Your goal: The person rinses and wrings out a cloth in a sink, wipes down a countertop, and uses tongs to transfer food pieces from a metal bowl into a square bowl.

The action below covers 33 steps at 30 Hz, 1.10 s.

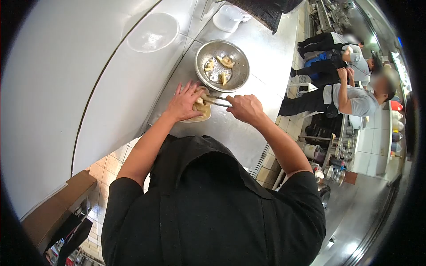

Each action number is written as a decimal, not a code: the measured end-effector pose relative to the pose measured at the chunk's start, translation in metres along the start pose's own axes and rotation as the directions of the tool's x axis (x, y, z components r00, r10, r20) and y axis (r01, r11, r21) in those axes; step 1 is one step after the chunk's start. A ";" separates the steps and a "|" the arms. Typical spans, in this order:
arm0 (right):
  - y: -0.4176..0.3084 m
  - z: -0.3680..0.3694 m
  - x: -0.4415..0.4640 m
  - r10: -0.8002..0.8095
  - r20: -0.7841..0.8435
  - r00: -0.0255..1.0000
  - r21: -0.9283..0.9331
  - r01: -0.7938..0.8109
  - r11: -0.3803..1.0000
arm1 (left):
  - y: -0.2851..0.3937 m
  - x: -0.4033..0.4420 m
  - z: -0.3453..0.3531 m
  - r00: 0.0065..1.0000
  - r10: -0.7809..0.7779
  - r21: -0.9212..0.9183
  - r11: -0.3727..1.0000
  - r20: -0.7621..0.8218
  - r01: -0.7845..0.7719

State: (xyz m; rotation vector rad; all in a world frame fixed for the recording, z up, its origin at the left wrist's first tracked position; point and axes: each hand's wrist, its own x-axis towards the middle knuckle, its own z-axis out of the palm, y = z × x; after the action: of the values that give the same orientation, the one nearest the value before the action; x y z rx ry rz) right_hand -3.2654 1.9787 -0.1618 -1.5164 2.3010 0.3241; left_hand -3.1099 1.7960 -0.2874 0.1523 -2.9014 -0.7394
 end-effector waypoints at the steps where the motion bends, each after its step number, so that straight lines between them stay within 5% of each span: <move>1: 0.002 -0.003 -0.001 0.018 0.017 1.000 -0.006 -0.017 1.000 | 0.000 0.004 0.004 1.000 -0.019 -0.001 1.000 0.003 0.019; 5: 0.011 -0.039 -0.031 0.000 0.009 1.000 0.028 0.000 1.000 | 0.000 0.016 0.006 0.995 -0.062 -0.083 0.994 0.074 0.068; 9: 0.025 -0.076 -0.047 0.166 0.057 0.985 0.098 -0.171 0.980 | -0.001 0.018 0.010 0.997 -0.066 -0.034 0.997 0.043 0.068; 13: 0.046 -0.050 -0.012 0.332 -0.006 0.943 0.116 -0.329 0.937 | -0.002 0.020 0.014 0.997 -0.055 -0.030 0.998 0.045 0.057; 17: 0.048 -0.027 0.032 0.329 0.064 0.942 0.042 -0.332 0.942 | -0.007 0.026 0.012 0.991 -0.072 -0.066 0.995 0.112 0.080; 23: 0.046 -0.025 0.042 0.360 0.022 0.933 0.049 -0.361 0.931 | -0.020 0.010 0.005 0.995 -0.099 -0.139 0.986 -0.011 0.097; 26: 0.042 -0.040 0.012 0.271 -0.057 0.961 0.101 -0.264 0.959 | -0.017 -0.015 -0.019 0.951 -0.307 -0.318 0.900 0.024 0.298; 30: 0.001 -0.070 -0.023 0.234 0.078 0.969 0.192 -0.245 0.950 | -0.024 -0.054 -0.003 0.930 -0.363 -0.352 0.879 -0.052 0.323; 33: -0.019 -0.051 -0.025 0.032 0.021 0.999 0.148 -0.035 0.988 | -0.023 -0.065 0.013 0.930 -0.340 -0.298 0.910 -0.140 0.288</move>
State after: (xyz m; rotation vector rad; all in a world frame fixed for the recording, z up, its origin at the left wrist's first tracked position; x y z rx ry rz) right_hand -3.2475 1.9727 -0.1047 -1.3975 2.2829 0.1705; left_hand -3.0466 1.7908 -0.3171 0.6353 -2.5887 -1.1013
